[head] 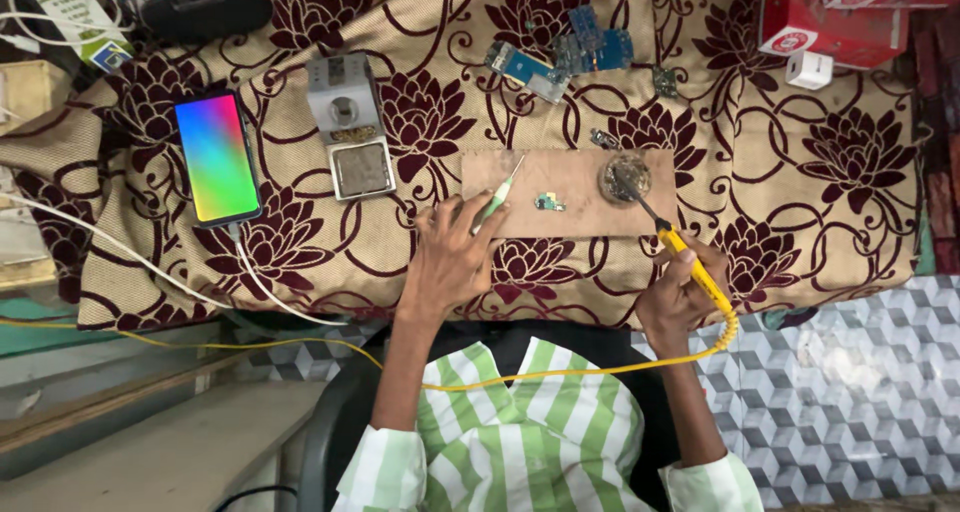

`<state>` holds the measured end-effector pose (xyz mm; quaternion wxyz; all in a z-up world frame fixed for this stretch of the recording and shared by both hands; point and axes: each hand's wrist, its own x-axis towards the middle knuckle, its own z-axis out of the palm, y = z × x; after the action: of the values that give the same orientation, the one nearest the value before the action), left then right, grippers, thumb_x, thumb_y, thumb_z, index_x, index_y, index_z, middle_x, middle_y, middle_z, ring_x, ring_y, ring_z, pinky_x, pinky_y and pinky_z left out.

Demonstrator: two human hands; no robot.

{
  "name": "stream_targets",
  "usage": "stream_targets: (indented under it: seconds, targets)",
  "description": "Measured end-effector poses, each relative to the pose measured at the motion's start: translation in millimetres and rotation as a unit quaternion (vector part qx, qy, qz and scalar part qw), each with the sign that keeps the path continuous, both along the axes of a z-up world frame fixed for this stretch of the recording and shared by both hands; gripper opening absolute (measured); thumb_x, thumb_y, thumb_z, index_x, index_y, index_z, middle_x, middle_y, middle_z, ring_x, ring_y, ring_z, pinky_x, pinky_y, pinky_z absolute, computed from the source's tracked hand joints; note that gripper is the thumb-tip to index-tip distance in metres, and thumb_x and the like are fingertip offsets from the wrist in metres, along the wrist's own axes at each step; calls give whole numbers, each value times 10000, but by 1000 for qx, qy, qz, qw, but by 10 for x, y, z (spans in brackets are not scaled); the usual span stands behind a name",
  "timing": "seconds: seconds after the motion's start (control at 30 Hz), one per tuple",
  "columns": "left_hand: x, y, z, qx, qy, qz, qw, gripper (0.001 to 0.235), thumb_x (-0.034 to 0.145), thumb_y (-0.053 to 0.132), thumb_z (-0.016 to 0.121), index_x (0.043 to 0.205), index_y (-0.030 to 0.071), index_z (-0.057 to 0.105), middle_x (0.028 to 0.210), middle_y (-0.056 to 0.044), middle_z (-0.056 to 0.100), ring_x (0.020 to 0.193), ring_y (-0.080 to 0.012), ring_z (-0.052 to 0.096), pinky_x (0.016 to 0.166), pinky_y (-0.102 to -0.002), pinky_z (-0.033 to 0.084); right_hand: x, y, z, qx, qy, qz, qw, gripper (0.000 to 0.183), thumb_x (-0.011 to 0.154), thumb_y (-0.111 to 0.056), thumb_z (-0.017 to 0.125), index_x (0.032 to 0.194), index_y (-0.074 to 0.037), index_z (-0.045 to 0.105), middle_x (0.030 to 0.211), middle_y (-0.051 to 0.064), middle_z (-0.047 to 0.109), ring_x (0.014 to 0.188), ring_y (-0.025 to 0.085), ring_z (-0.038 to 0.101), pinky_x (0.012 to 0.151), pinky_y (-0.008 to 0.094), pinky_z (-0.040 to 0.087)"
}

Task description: The person uses a soldering iron and tweezers to apply solder to a small electronic component on a workbench. They repeatedly heat the component and add solder while holding it steady.

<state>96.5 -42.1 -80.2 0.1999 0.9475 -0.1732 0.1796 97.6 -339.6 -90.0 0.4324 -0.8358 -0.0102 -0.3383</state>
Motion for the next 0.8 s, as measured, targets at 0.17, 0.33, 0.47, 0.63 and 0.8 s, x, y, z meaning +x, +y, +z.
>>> stream_targets:
  seconds: [0.17,0.33,0.47,0.63,0.8]
  targets:
    - [18,-19,-43,3,-12,-1,1000,516,870,197,688,1380,147,622,1426,-66,564,1230,-289,499,1026,-506,321,12,-16,-20,43,-5,19,999,340,1170,-289,477,1159,46,536,986,179,703,771,184,701,719,288,563]
    - [-3,-19,-65,22,-24,2,999,524,886,201,684,1402,141,618,1436,-70,568,1222,-287,501,1021,-498,321,4,9,-48,65,-18,33,997,344,1174,-295,477,1189,44,534,940,164,692,772,182,668,765,292,553]
    - [17,-19,-48,40,-7,8,999,541,889,215,678,1420,135,615,1427,-87,565,1227,-304,506,1018,-499,343,31,2,-30,65,4,32,997,344,1164,-296,480,1179,43,535,976,168,708,775,174,682,717,266,544]
    - [13,-13,-18,24,-29,2,999,542,866,213,684,1395,116,618,1428,-97,562,1205,-307,511,1003,-524,372,23,-8,-11,57,-2,25,998,341,1164,-297,487,1165,38,552,893,149,686,725,164,644,694,269,505]
    - [6,-6,7,21,-24,-2,1000,524,884,221,686,1392,115,609,1435,-98,562,1213,-314,513,1012,-518,375,26,30,-3,81,-11,32,996,367,1167,-320,474,1152,40,542,921,150,696,727,149,635,693,257,513]
